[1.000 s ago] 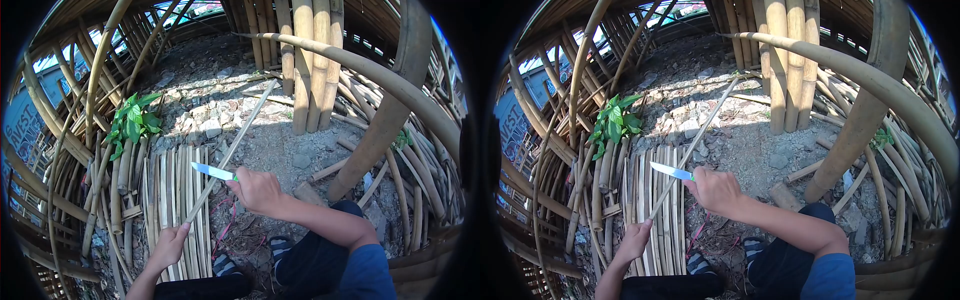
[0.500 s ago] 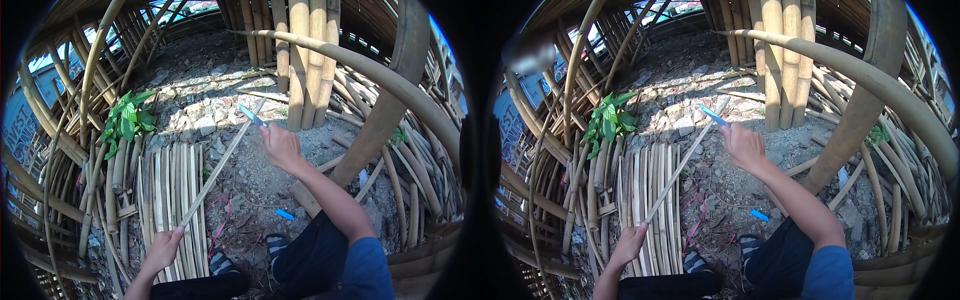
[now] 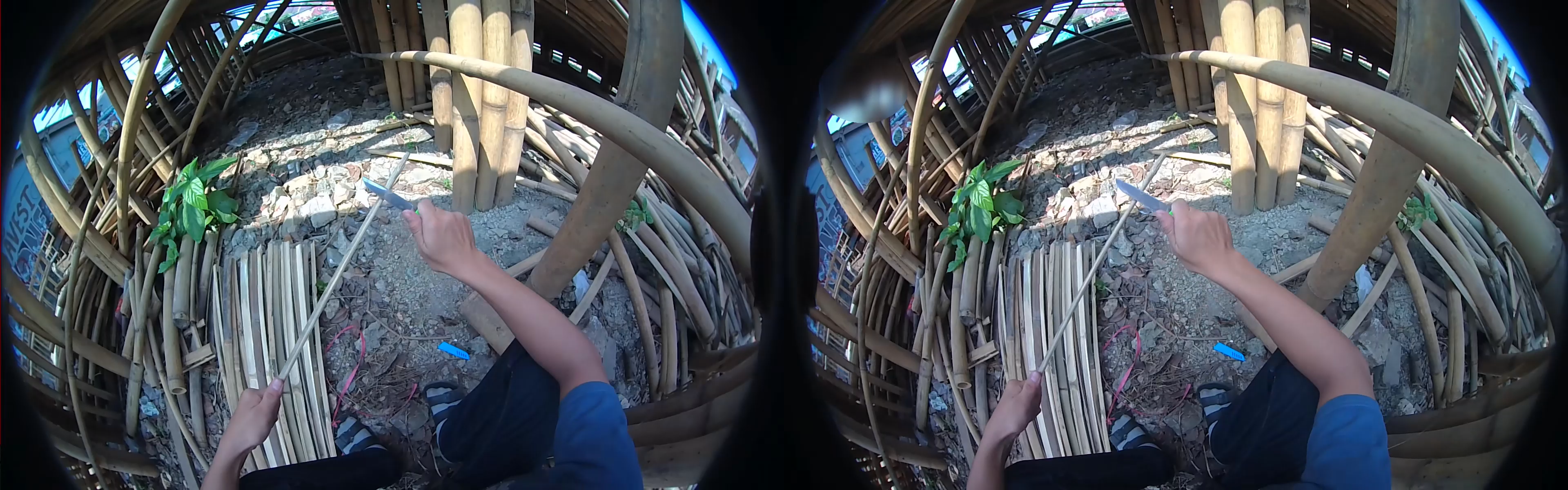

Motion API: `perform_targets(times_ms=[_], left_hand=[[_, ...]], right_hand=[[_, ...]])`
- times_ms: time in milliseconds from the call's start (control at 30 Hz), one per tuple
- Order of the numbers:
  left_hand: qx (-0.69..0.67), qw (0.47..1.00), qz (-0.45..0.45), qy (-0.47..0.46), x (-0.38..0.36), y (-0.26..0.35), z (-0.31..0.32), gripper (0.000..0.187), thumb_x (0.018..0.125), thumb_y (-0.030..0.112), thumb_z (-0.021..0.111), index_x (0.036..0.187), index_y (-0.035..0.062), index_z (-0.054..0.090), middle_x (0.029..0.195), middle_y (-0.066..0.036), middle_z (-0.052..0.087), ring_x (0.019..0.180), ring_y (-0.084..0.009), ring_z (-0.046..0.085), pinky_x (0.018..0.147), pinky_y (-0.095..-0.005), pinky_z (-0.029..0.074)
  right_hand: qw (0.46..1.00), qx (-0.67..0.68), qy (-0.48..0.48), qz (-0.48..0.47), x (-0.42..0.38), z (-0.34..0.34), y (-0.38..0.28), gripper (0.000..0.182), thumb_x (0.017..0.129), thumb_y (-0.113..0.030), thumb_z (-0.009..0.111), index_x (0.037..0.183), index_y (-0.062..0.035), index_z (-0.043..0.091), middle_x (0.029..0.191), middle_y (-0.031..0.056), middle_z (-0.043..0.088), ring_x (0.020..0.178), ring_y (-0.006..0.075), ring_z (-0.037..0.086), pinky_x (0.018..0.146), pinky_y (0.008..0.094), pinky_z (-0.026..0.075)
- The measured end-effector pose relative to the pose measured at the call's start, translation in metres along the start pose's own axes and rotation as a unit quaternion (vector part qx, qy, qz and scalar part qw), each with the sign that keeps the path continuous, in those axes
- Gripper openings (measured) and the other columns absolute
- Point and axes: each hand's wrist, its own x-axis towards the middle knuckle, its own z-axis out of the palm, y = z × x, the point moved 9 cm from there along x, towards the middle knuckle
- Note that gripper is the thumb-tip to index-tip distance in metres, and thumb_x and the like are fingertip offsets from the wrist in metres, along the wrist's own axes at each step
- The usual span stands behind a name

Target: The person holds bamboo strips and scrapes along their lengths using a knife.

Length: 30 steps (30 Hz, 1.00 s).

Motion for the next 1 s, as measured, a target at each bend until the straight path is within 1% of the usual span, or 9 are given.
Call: perform_targets(times_ms=[100,333,400,500,633,767,833,867,1000], left_hand=[[0.022,1.000,-0.007,0.008,0.002,0.001,0.002,0.069,0.103,0.053,0.040,0.060,0.0005,0.053,0.052,-0.001,0.043,0.051,-0.0113,0.038,0.050,-0.0324,0.036],[0.011,1.000,-0.020,0.001,0.008,-0.004,0.002,0.069,0.103,0.054,0.041,0.060,0.0016,0.052,0.052,0.000,0.042,0.050,-0.0113,0.037,0.049,-0.0327,0.035],[-0.014,1.000,-0.027,-0.008,0.010,-0.005,0.003,0.068,0.103,0.054,0.041,0.059,0.0032,0.051,0.052,0.001,0.042,0.050,-0.0106,0.036,0.048,-0.0321,0.034],[-0.019,0.999,-0.023,-0.011,0.005,-0.005,0.003,0.068,0.103,0.054,0.041,0.058,0.0042,0.051,0.052,0.001,0.042,0.049,-0.0104,0.035,0.048,-0.0311,0.033],[-0.007,1.000,-0.009,-0.019,0.000,-0.010,0.005,0.068,0.103,0.053,0.041,0.059,0.0027,0.051,0.051,0.001,0.041,0.049,-0.0107,0.036,0.048,-0.0317,0.034],[0.017,1.000,0.001,-0.012,-0.003,0.001,0.006,0.068,0.103,0.051,0.042,0.059,0.0006,0.052,0.052,0.000,0.042,0.050,-0.0109,0.036,0.048,-0.0336,0.035],[0.022,1.000,-0.011,-0.005,-0.006,-0.002,0.003,0.067,0.103,0.050,0.043,0.059,-0.0001,0.052,0.051,0.000,0.042,0.050,-0.0108,0.036,0.048,-0.0342,0.034],[0.022,1.000,-0.005,-0.012,-0.007,-0.007,0.006,0.067,0.103,0.049,0.044,0.058,-0.0005,0.052,0.051,0.001,0.041,0.051,-0.0100,0.036,0.048,-0.0340,0.034],[0.025,0.999,0.041,0.015,-0.018,0.004,-0.004,0.065,0.102,0.048,0.050,0.059,-0.0020,0.053,0.050,0.002,0.038,0.053,-0.0076,0.035,0.047,-0.0327,0.032]], right_hand=[[0.999,0.009,-0.033,0.033,0.005,0.009,0.017,0.042,0.103,-0.040,0.040,0.086,-0.0030,0.051,0.062,0.0206,0.060,0.055,0.0447,0.058,0.052,0.0556,0.043],[0.997,0.013,-0.056,0.046,-0.012,0.031,-0.005,0.044,0.103,-0.041,0.040,0.084,-0.0027,0.053,0.061,0.0191,0.062,0.054,0.0416,0.062,0.051,0.0538,0.048],[0.994,0.046,-0.081,-0.061,-0.030,0.037,-0.047,0.041,0.102,-0.038,0.044,0.083,-0.0028,0.051,0.059,0.0187,0.059,0.053,0.0419,0.060,0.049,0.0530,0.046],[0.994,0.047,-0.032,-0.095,-0.027,0.029,-0.044,0.040,0.102,-0.038,0.045,0.083,-0.0030,0.051,0.058,0.0183,0.059,0.050,0.0404,0.059,0.047,0.0515,0.046],[0.998,0.011,-0.057,-0.011,0.005,0.016,0.013,0.043,0.101,-0.039,0.045,0.085,-0.0008,0.054,0.064,0.0202,0.064,0.057,0.0420,0.064,0.053,0.0527,0.049],[0.998,-0.011,-0.060,0.006,0.001,0.024,0.020,0.045,0.102,-0.039,0.043,0.084,0.0003,0.056,0.067,0.0212,0.065,0.060,0.0439,0.064,0.055,0.0537,0.050],[0.986,-0.022,-0.095,0.134,0.005,0.031,0.049,0.049,0.103,-0.040,0.040,0.089,0.0027,0.060,0.075,0.0247,0.067,0.069,0.0467,0.066,0.064,0.0555,0.051],[0.986,-0.020,-0.097,0.132,0.004,0.031,0.061,0.049,0.103,-0.040,0.040,0.089,0.0027,0.060,0.075,0.0247,0.067,0.069,0.0467,0.066,0.064,0.0555,0.051],[0.963,-0.040,-0.099,0.246,-0.007,0.031,0.108,0.055,0.103,-0.042,0.035,0.096,0.0041,0.064,0.087,0.0305,0.067,0.086,0.0485,0.065,0.080,0.0573,0.049]])
